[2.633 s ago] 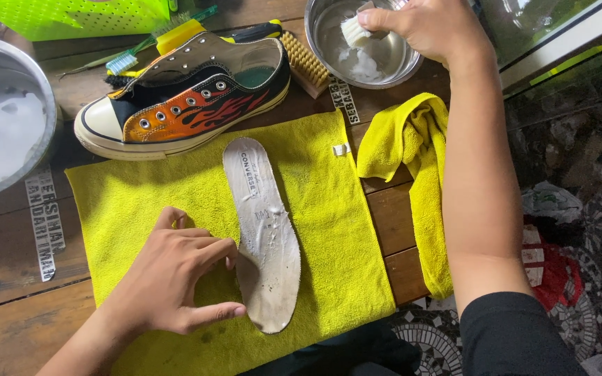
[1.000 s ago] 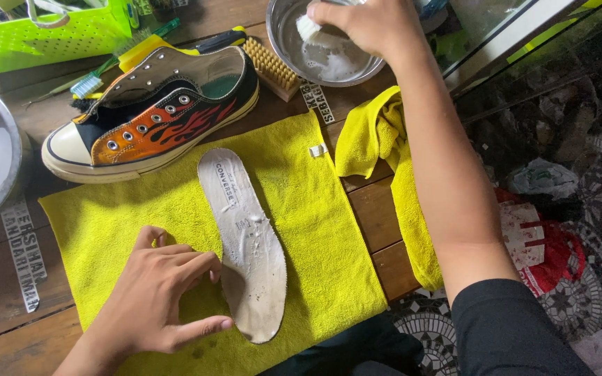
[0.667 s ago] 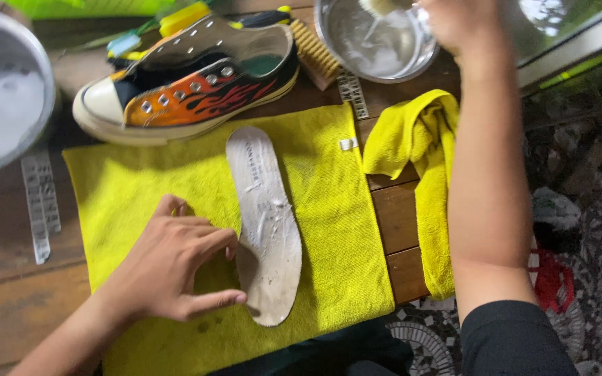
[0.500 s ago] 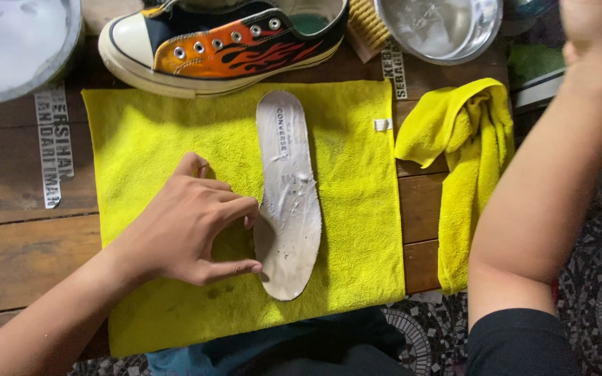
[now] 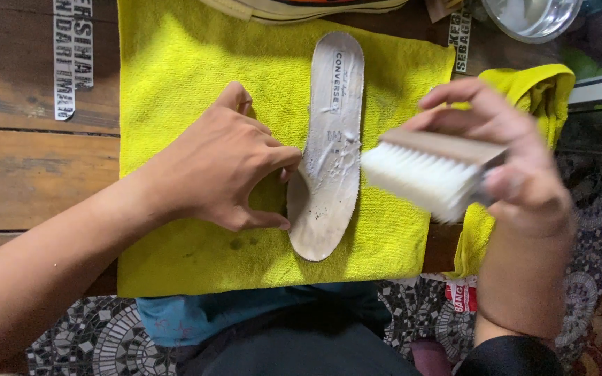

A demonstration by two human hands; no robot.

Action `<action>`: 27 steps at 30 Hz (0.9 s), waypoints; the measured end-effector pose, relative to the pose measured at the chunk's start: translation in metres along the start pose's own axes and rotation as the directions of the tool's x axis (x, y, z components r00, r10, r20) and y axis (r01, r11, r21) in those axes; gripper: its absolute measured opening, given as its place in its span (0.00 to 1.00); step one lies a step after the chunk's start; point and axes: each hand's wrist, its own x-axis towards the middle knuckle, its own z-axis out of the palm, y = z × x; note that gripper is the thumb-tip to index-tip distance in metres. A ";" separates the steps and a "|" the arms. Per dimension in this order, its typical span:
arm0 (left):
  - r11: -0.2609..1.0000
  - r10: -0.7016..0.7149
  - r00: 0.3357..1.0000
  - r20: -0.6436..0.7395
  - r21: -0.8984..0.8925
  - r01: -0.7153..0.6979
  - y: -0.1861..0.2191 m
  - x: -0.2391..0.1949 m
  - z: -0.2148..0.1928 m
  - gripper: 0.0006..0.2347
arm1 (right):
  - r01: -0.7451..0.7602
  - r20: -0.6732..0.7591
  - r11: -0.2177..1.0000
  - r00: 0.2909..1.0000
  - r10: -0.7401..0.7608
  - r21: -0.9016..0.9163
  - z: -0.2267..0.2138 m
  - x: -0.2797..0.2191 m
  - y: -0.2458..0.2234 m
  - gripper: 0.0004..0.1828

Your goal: The person scrubs a white Converse shoe insole with a small brush and soapy water on a yellow towel. They repeatedly dip the brush into a metal bowl of soapy water and scrub the insole surface. A second shoe and a larger yellow brush are visible nearby but not used.

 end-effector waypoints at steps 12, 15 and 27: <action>0.998 0.061 0.990 -0.127 -0.001 -0.062 -0.004 -0.004 0.006 0.25 | 0.711 0.650 0.294 0.703 -0.287 -0.639 0.059 0.028 0.041 0.52; 0.997 0.070 0.988 -0.135 0.026 -0.067 -0.007 -0.003 0.008 0.23 | 0.737 0.655 0.128 0.655 -0.377 -0.664 0.058 0.027 0.054 0.46; 0.998 0.029 0.898 -0.439 0.057 -0.004 -0.040 -0.001 0.007 0.21 | 0.776 0.673 0.113 0.601 -0.431 -0.620 0.073 0.020 0.067 0.43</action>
